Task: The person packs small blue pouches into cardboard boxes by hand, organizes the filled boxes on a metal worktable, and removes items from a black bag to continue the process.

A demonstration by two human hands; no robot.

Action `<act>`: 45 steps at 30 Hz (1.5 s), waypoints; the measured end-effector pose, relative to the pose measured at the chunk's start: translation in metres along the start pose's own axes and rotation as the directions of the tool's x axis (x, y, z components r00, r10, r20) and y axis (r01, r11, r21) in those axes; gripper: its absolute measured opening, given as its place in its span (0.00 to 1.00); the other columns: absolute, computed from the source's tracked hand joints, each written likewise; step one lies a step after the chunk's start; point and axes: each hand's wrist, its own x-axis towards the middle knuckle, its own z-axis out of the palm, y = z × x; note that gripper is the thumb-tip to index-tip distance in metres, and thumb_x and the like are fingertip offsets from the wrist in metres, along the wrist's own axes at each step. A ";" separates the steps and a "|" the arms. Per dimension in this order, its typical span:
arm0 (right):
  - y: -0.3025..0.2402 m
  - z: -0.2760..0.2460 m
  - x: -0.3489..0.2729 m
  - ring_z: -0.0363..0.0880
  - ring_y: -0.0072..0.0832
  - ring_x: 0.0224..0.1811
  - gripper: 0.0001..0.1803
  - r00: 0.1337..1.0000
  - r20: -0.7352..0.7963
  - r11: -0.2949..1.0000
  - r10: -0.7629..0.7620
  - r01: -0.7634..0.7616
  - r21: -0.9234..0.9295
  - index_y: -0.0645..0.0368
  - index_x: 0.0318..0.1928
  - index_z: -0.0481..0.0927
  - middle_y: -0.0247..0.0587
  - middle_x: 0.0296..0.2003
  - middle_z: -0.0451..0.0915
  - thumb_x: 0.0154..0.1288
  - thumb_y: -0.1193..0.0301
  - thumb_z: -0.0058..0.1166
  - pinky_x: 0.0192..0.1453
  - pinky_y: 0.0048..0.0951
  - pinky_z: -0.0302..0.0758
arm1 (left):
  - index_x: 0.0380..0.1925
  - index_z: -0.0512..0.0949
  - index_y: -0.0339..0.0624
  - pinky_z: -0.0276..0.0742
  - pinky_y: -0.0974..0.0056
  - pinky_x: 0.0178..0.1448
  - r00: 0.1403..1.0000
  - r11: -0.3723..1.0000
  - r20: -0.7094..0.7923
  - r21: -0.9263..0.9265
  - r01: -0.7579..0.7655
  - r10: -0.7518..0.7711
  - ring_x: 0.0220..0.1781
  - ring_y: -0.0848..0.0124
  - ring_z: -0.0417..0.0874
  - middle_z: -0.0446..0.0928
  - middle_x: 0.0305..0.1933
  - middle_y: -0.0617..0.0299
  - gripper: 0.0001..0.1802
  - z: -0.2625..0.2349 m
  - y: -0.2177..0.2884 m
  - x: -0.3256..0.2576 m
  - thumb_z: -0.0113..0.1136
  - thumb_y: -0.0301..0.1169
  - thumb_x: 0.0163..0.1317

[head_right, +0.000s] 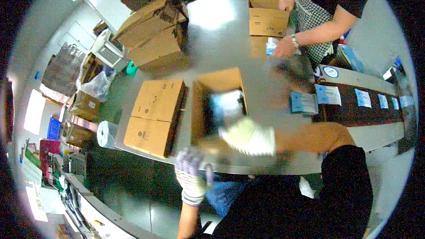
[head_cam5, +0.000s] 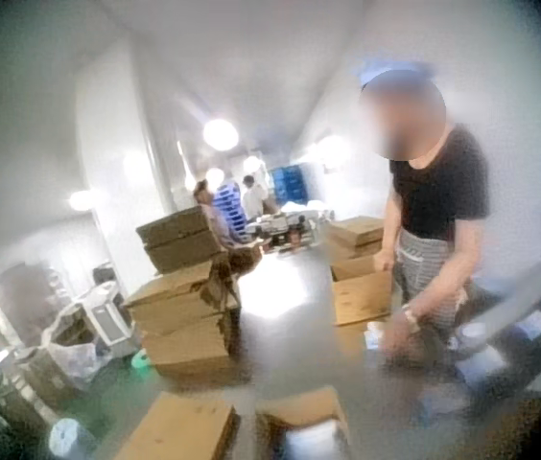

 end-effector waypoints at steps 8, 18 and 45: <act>0.107 -0.024 0.162 0.68 0.52 0.61 0.34 0.868 -0.233 0.897 0.439 -0.438 0.056 0.69 0.60 0.66 0.65 0.59 0.67 0.55 0.63 0.51 0.64 0.49 0.65 | 0.60 0.62 0.37 0.56 0.45 0.70 0.812 0.642 0.044 0.638 0.425 -0.582 0.70 0.42 0.57 0.64 0.65 0.45 0.37 0.011 -0.135 -0.052 0.63 0.39 0.52; -0.001 0.099 -0.002 0.73 0.50 0.56 0.32 0.985 0.149 0.899 0.084 -0.140 0.415 0.57 0.59 0.71 0.52 0.56 0.72 0.62 0.50 0.53 0.59 0.48 0.70 | 0.50 0.72 0.42 0.71 0.48 0.58 0.846 0.698 0.028 0.580 0.419 -0.532 0.56 0.53 0.73 0.73 0.52 0.53 0.26 0.028 -0.177 -0.078 0.65 0.33 0.48; 0.089 -0.008 -0.068 0.73 0.20 0.41 0.18 0.527 -0.257 0.045 0.810 0.381 0.923 0.58 0.49 0.73 0.31 0.39 0.75 0.60 0.70 0.60 0.48 0.21 0.72 | 0.37 0.77 0.40 0.72 0.60 0.50 0.806 0.595 -0.080 -0.718 0.362 -0.586 0.41 0.64 0.78 0.79 0.39 0.57 0.13 -0.062 0.026 0.025 0.57 0.38 0.62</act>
